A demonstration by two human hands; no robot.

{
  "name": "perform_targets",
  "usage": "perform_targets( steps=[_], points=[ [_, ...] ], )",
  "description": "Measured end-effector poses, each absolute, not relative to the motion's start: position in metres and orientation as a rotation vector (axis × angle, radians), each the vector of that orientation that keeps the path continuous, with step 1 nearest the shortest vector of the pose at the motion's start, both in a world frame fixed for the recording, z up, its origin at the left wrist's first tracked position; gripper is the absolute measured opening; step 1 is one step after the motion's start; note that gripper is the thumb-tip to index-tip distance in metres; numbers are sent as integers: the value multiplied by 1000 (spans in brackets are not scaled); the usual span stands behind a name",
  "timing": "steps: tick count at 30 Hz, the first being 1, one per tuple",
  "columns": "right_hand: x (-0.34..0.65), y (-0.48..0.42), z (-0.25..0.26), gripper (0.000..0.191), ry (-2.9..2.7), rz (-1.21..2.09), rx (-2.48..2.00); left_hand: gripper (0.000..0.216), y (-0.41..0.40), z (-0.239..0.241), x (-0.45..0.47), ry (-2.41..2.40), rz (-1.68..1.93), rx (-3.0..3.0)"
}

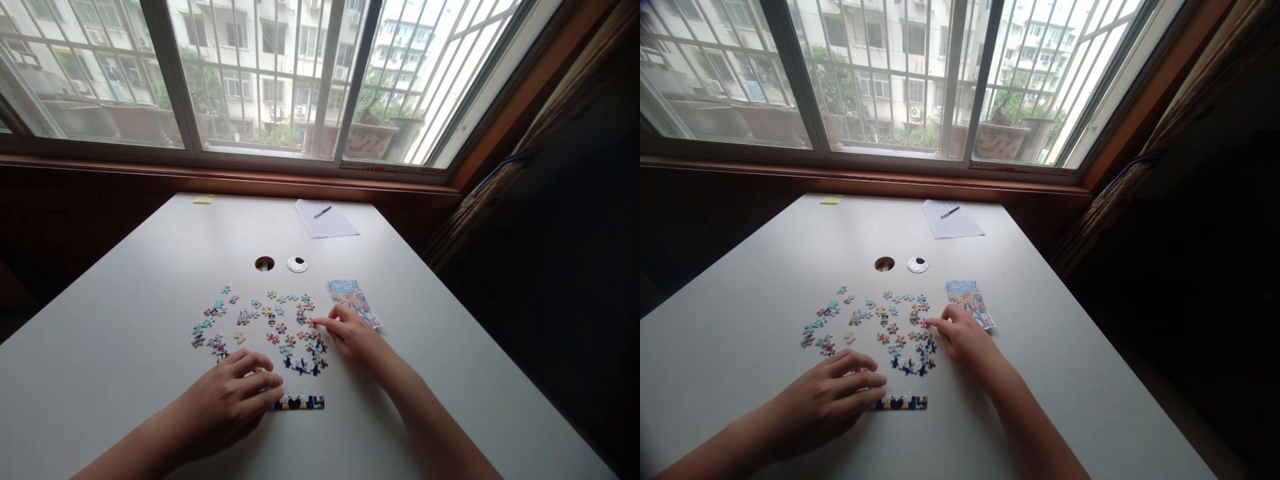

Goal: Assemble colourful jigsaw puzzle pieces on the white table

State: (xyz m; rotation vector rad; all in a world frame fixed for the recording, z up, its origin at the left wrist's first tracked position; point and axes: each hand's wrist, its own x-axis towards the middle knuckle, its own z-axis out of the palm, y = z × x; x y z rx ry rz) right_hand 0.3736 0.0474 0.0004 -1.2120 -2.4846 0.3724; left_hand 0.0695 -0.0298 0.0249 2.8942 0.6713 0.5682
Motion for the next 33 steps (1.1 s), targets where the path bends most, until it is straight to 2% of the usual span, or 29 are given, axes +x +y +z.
perform_targets(
  steps=[9,17,33],
  points=[
    [370,43,-2,30,-2452,453,-1170,27,-12,40,81,925,474,2876],
    [369,42,0,22,-2456,478,-1168,27,14,29,112,1018,428,2926],
    [370,44,6,10,-2452,476,-1273,34,29,7,112,1006,625,2906]
  ],
)
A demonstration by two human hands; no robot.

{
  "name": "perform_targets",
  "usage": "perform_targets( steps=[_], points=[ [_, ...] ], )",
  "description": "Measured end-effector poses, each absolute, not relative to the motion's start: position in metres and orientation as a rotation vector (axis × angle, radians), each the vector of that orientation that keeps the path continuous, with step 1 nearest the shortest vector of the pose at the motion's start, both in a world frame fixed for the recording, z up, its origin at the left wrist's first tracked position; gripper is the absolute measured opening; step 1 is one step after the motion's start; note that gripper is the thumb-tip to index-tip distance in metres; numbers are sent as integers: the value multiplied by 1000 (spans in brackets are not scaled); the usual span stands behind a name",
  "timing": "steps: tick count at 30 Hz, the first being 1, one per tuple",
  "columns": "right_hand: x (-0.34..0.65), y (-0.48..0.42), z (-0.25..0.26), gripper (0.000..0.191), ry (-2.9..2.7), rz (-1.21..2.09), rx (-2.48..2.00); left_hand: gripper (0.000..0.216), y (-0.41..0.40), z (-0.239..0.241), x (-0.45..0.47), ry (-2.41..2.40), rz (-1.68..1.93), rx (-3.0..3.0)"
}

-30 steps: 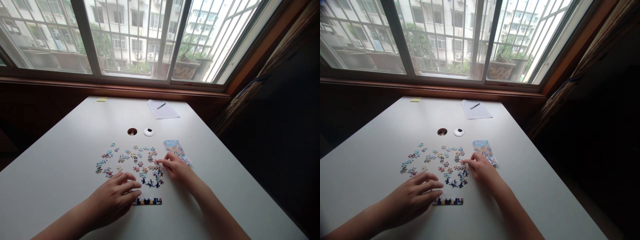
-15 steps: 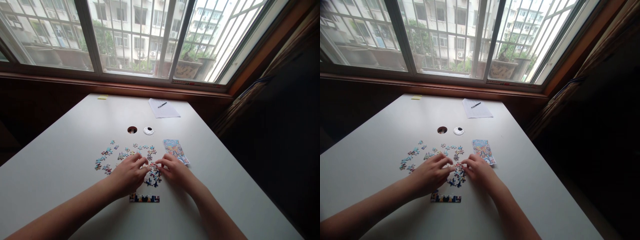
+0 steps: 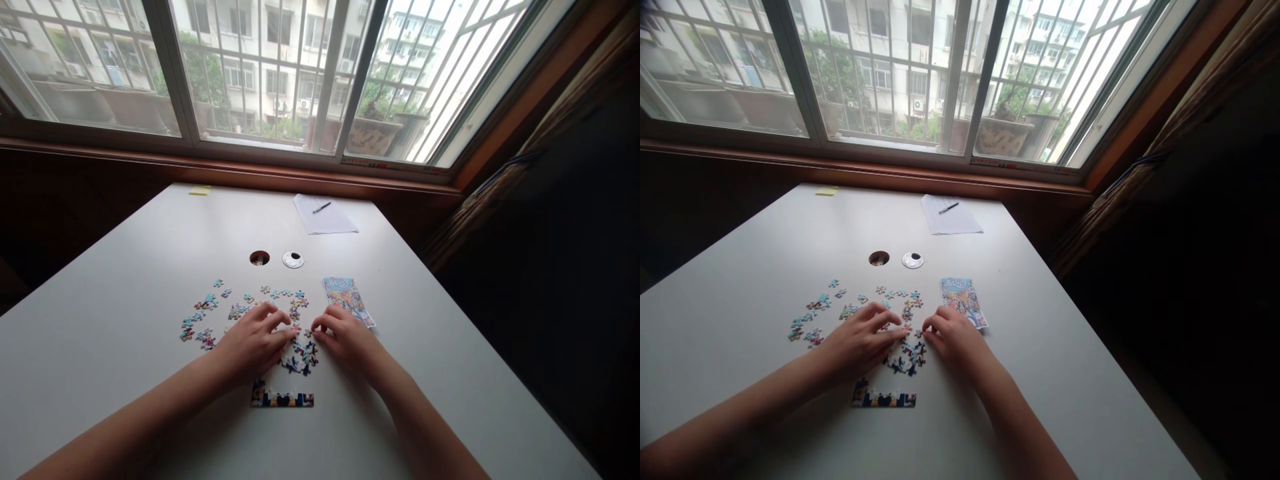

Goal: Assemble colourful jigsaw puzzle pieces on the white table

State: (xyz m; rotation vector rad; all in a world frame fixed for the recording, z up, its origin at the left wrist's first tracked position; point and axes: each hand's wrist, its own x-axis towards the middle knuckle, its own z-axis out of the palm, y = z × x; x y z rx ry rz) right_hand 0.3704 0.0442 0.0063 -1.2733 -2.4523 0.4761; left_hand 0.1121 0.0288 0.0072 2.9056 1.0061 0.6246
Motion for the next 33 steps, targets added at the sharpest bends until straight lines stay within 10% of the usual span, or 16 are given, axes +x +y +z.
perform_targets(
  steps=[33],
  points=[
    [358,38,-1,4,-2335,506,-1323,53,34,-2,108,869,574,2838]
  ],
)
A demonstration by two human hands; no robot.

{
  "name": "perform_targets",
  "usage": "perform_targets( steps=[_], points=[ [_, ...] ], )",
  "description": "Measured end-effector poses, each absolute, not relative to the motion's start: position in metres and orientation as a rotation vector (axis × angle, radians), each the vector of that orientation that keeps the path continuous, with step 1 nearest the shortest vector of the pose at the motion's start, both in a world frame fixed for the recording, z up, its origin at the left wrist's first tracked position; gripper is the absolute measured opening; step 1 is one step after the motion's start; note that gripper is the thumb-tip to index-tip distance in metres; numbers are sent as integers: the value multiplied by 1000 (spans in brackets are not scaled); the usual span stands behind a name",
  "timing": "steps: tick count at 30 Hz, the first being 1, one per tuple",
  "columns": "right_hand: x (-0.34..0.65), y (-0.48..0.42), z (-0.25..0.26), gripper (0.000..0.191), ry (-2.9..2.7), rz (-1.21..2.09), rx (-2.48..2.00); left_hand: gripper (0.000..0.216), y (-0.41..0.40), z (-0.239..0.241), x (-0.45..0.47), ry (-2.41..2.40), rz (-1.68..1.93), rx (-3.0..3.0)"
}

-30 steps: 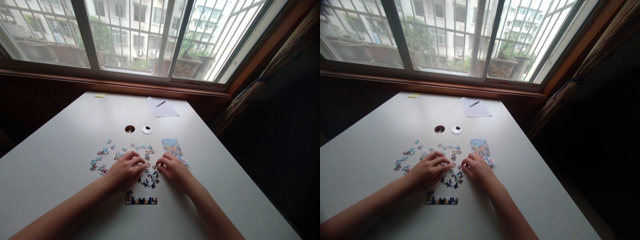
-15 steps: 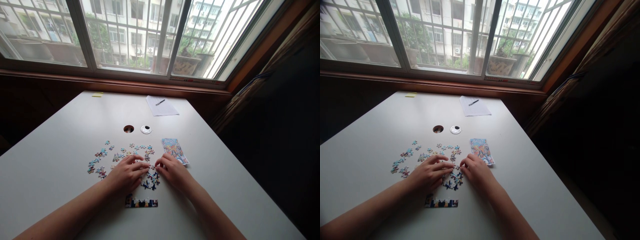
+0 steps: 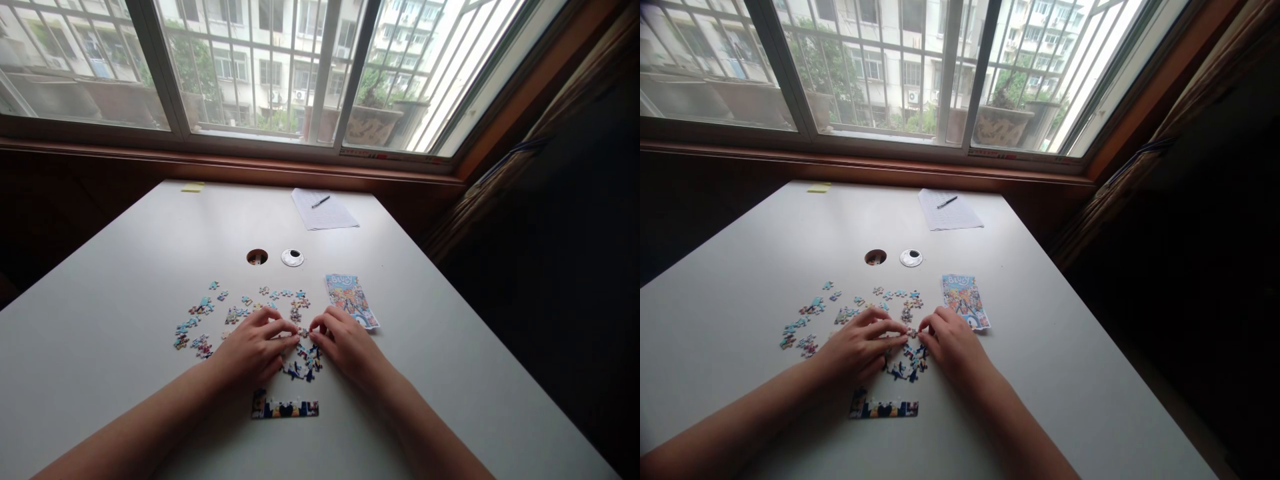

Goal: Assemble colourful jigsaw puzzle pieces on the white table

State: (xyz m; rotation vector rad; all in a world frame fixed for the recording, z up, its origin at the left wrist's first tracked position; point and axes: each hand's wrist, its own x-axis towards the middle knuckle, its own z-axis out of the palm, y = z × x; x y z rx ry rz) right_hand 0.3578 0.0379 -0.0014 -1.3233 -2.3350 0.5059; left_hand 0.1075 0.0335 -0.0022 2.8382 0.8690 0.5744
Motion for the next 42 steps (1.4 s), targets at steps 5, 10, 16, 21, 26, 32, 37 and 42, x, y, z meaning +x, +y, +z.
perform_targets(
  steps=[5,10,16,21,26,32,37,42],
  points=[
    [356,37,-3,5,-2324,479,-1344,54,34,-1,107,890,579,2826],
    [356,37,-2,6,-2326,452,-1369,57,34,-1,107,897,601,2817],
    [356,37,1,5,-2337,447,-1374,54,36,-2,108,905,591,2806],
    [357,37,0,6,-2350,422,-1347,51,35,-2,108,884,659,2799],
    [357,37,1,8,-2362,406,-1329,51,36,-3,108,907,698,2765],
    [357,36,3,16,-2376,357,-1255,54,35,-3,108,914,692,2770],
    [358,36,0,22,-2407,334,-1178,55,36,-2,108,898,680,2787],
    [361,38,-2,23,-2424,328,-1185,53,36,-4,107,898,676,2778]
  ],
)
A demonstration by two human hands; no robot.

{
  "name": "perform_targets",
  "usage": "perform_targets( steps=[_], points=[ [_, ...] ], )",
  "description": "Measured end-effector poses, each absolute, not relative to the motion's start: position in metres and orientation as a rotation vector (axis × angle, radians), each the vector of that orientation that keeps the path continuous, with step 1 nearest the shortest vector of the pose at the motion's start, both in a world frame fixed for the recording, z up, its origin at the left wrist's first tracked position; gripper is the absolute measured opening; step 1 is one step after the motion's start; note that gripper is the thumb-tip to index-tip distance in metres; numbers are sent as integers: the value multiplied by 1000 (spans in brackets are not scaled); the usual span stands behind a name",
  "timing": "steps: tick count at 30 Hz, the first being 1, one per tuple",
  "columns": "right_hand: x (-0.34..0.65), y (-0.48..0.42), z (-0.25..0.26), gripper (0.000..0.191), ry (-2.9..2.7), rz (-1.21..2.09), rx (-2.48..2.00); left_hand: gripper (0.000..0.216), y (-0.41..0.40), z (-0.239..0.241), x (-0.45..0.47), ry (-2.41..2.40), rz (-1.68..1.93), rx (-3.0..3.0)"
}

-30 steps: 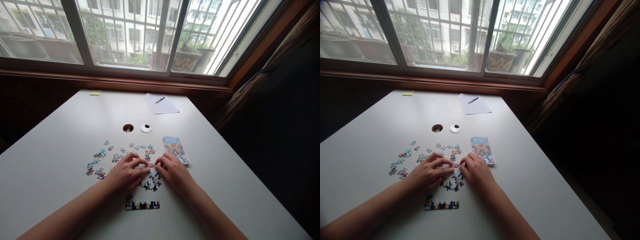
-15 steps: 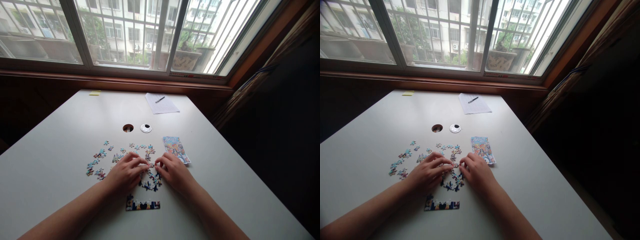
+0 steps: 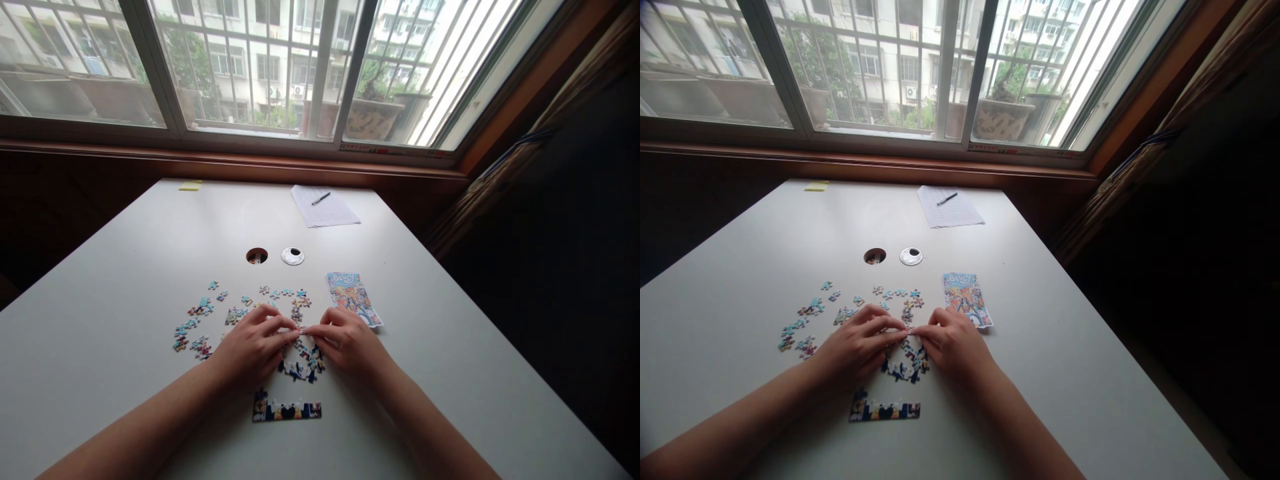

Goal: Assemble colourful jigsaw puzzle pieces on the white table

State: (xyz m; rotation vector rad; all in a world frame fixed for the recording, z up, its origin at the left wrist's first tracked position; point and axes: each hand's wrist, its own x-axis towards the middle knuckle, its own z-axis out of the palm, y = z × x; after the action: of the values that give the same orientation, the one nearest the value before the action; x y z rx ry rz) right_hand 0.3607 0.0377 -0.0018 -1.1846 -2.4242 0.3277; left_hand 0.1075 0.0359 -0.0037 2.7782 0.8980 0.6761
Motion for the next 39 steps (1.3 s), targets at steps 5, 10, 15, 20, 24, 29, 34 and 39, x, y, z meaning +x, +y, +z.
perform_targets(
  steps=[5,10,15,20,24,29,34,39],
  points=[
    [362,39,-4,23,-2429,285,-1151,47,35,-4,108,914,700,2728],
    [360,37,-2,19,-2419,240,-1091,29,36,-5,108,988,761,2644],
    [357,34,4,16,-2387,233,-1195,26,35,-7,106,992,789,2615],
    [355,30,7,14,-2374,292,-1354,23,35,-5,106,977,802,2607],
    [352,29,8,12,-2362,334,-1422,21,36,-4,107,969,808,2609],
    [351,29,9,11,-2330,391,-1466,22,35,-4,106,973,809,2599],
    [353,30,9,12,-2325,432,-1477,22,36,-4,106,971,806,2609],
    [354,30,10,13,-2320,443,-1460,21,36,-4,106,964,800,2610]
  ],
)
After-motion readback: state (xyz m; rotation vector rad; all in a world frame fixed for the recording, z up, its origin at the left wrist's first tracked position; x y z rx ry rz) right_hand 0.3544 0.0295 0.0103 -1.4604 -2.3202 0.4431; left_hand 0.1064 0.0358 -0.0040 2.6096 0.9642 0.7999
